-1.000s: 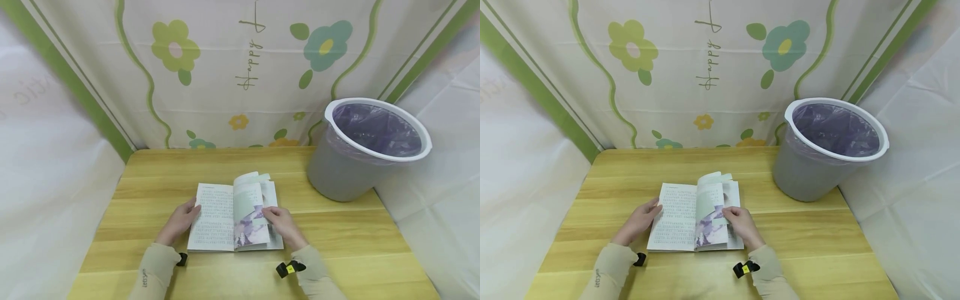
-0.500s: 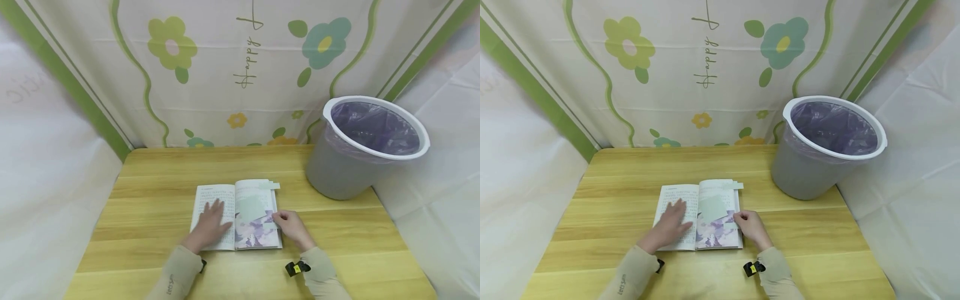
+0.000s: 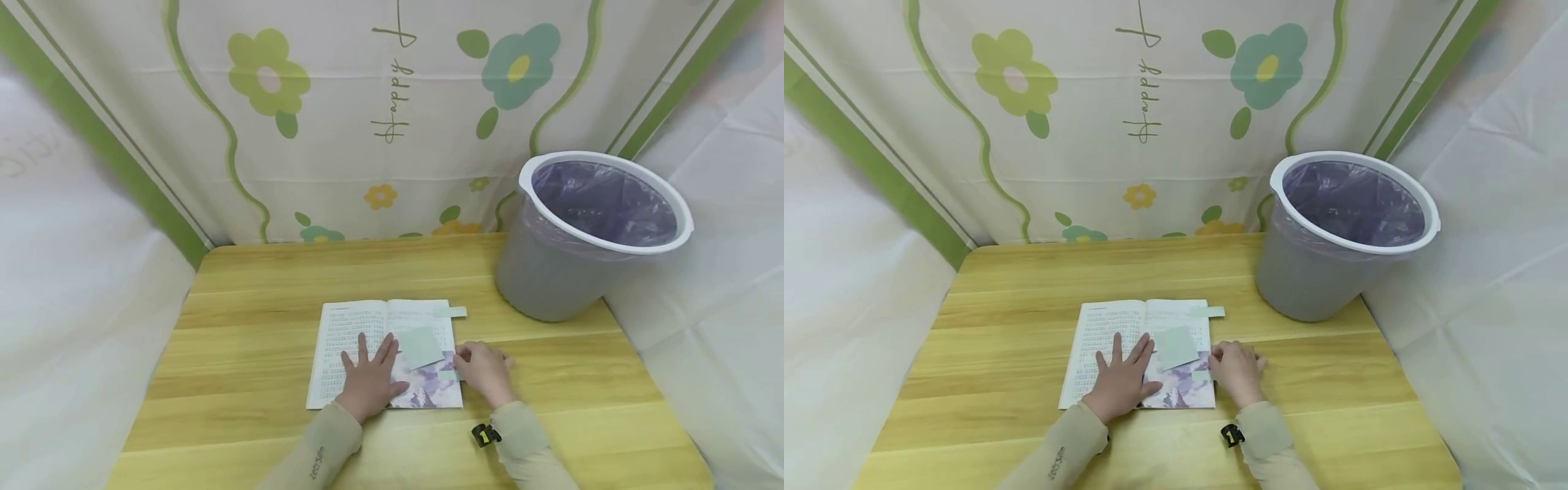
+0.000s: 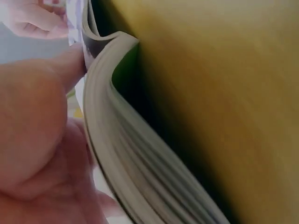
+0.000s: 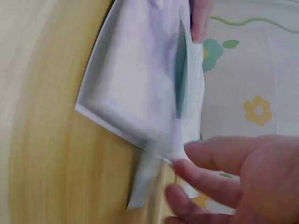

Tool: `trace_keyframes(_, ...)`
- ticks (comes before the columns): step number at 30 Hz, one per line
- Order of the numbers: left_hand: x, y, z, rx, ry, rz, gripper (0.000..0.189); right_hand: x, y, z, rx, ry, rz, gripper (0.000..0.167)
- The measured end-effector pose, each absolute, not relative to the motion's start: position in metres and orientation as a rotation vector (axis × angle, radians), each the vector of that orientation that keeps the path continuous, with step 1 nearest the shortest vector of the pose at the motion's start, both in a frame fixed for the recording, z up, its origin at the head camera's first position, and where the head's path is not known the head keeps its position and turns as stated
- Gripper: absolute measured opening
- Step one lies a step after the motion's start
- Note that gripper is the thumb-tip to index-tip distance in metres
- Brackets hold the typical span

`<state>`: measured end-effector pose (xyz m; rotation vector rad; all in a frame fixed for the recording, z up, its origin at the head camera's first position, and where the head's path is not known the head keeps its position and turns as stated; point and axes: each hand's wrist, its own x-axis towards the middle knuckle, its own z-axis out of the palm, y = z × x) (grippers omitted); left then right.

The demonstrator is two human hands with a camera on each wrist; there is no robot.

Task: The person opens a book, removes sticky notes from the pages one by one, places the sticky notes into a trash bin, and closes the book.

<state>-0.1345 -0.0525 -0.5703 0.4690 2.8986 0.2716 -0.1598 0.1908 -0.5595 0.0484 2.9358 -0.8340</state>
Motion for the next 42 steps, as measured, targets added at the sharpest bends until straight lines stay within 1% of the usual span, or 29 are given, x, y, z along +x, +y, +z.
trace_keyframes(1, -0.134, -0.051, -0.57, 0.473, 2.907, 0.231, 0.084, -0.159, 0.19, -0.558, 0.024, 2.98, -0.809, 0.01)
trace_keyframes(4, -0.133, -0.046, -0.569, 0.478, 2.922, 0.117, 0.083, -0.159, 0.187, -0.556, -0.135, 3.085, -0.758, 0.025)
trace_keyframes(11, -0.131, -0.041, -0.572, 0.462, 2.944, 0.035, 0.083, -0.162, 0.177, -0.559, -0.74, 3.074, -0.501, 0.055)
trace_keyframes(13, -0.131, -0.041, -0.573, 0.465, 2.938, 0.035, 0.084, -0.161, 0.174, -0.56, -0.873, 3.039, -0.441, 0.059)
trace_keyframes(17, -0.132, -0.042, -0.573, 0.469, 2.922, 0.022, 0.084, -0.158, 0.164, -0.563, -1.047, 2.997, -0.401, 0.054)
trace_keyframes(21, -0.133, -0.041, -0.573, 0.457, 2.91, 0.015, 0.083, -0.158, 0.152, -0.566, -1.108, 2.993, -0.322, 0.046)
trace_keyframes(27, -0.133, -0.041, -0.574, 0.452, 2.906, 0.035, 0.083, -0.159, 0.142, -0.574, -1.08, 3.003, -0.203, 0.036)
trace_keyframes(42, -0.133, -0.041, -0.578, 0.454, 2.934, 0.01, 0.085, -0.167, 0.137, -0.573, -0.985, 3.075, -0.267, 0.025)
